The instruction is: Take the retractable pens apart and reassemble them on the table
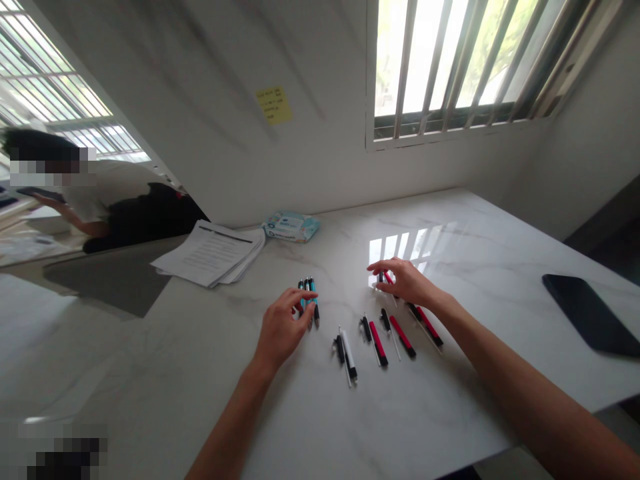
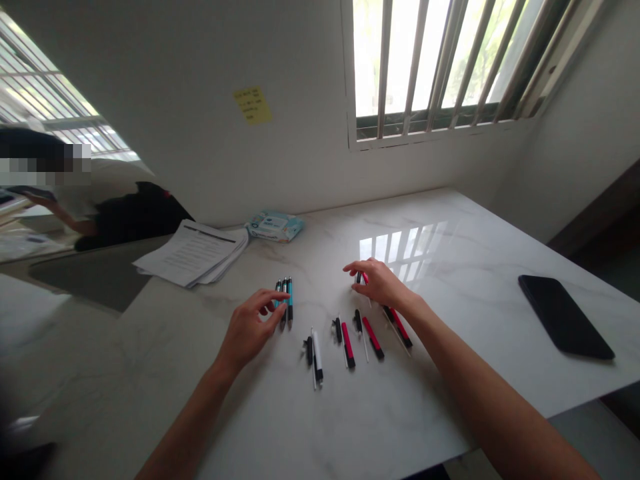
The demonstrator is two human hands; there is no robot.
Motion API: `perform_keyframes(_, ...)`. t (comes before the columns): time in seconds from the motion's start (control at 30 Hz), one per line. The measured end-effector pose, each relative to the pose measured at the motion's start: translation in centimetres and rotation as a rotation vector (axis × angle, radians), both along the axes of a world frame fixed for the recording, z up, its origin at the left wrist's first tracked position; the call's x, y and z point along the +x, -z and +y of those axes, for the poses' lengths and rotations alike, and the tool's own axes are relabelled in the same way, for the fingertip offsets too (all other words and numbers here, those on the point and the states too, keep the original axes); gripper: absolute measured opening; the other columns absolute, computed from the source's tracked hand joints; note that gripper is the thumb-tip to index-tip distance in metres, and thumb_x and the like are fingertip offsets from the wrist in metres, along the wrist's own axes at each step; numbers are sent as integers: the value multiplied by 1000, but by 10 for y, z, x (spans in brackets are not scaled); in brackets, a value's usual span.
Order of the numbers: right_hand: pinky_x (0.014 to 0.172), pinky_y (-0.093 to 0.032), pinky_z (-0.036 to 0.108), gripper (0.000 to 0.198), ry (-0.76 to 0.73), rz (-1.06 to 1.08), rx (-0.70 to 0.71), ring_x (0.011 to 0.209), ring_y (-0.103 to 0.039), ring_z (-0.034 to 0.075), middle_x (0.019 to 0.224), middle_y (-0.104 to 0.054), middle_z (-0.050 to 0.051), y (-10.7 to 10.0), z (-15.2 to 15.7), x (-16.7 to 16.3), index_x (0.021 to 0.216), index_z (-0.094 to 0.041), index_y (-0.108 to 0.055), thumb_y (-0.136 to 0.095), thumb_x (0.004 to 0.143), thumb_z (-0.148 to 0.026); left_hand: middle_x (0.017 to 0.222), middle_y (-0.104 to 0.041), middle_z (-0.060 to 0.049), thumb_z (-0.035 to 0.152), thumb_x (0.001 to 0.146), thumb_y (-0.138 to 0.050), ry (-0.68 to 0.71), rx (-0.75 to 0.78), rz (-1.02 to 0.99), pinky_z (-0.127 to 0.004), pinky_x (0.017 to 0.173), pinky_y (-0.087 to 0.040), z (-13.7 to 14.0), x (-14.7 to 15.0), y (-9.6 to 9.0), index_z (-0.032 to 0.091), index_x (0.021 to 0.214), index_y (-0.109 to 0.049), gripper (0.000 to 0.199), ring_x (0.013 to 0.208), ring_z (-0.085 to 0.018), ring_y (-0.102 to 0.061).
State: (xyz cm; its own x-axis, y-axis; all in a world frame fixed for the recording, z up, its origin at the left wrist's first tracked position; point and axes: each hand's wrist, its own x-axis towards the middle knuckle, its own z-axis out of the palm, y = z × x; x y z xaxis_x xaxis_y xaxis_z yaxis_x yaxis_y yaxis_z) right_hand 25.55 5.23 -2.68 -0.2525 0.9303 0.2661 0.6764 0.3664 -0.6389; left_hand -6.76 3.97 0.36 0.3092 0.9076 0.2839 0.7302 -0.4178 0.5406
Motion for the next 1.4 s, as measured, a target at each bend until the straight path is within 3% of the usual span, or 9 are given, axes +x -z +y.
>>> perform_keyframes(0.2,93,-51,44,74,82,-63,-27,116,-56,28,127,-70,8,4,1,13,150,-31,-51,-77,81,-29,103,-72,-5,37,92,-56,10,-5,2,-30,76,-51,-1,2,-1,25,105,-77,27,78,-17,-64)
perform_keyframes(0.37,92,-52,45,71,75,-87,-39,112,-56,29,120,-73,6,10,5,15,148,-30,-54,-78,81,-27,104,-72,-4,37,92,-58,21,1,-1,-29,74,-52,-1,1,-1,25,104,-77,25,78,-17,-65)
perform_keyframes(0.53,102,-50,54,58,90,-6,262,120,-56,31,125,-71,7,-11,-4,-5,142,-29,-59,-73,87,-21,100,-73,-5,43,91,-63,3,-108,-157,-29,76,-53,0,3,1,23,105,-77,28,78,-17,-65)
perform_keyframes(0.73,108,-49,49,62,-247,11,461,123,-57,27,134,-67,6,-35,-46,-72,155,-35,-44,-64,97,-22,107,-74,-9,52,85,-72,110,-433,-558,-28,73,-56,-11,20,1,19,115,-67,45,88,-19,-70)
perform_keyframes(0.93,104,-53,45,62,-356,27,465,121,-60,25,133,-70,5,-29,-53,-92,157,-35,-41,-60,100,-21,88,-73,-5,45,84,-78,172,-448,-692,-27,72,-56,-20,33,8,17,97,-67,32,78,-17,-69)
perform_keyframes(1.03,106,-52,46,49,-262,45,466,122,-60,26,133,-69,7,-21,-34,-72,147,-29,-55,-64,99,-24,85,-72,-4,45,82,-80,94,-400,-669,-27,69,-55,-18,31,10,17,98,-69,34,73,-16,-67)
perform_keyframes(1.2,90,-54,45,18,186,-79,368,100,-63,29,103,-78,8,-1,6,-21,111,-21,-78,-67,96,-22,95,-74,-4,43,88,-74,23,-190,-483,-29,79,-54,-14,22,7,21,102,-76,27,85,-18,-68)
perform_keyframes(1.3,87,-53,45,17,259,-192,269,94,-62,29,99,-79,9,11,21,-5,107,-20,-80,-68,96,-24,102,-74,-5,40,94,-68,81,-84,-405,-29,82,-53,-14,20,4,24,108,-78,24,91,-18,-68)
perform_keyframes(1.4,87,-52,44,16,270,-244,198,94,-62,30,97,-80,9,16,26,-4,104,-20,-82,-69,94,-24,101,-73,-4,38,97,-64,135,-40,-332,-28,76,-51,-16,21,3,25,110,-78,23,80,-15,-64)
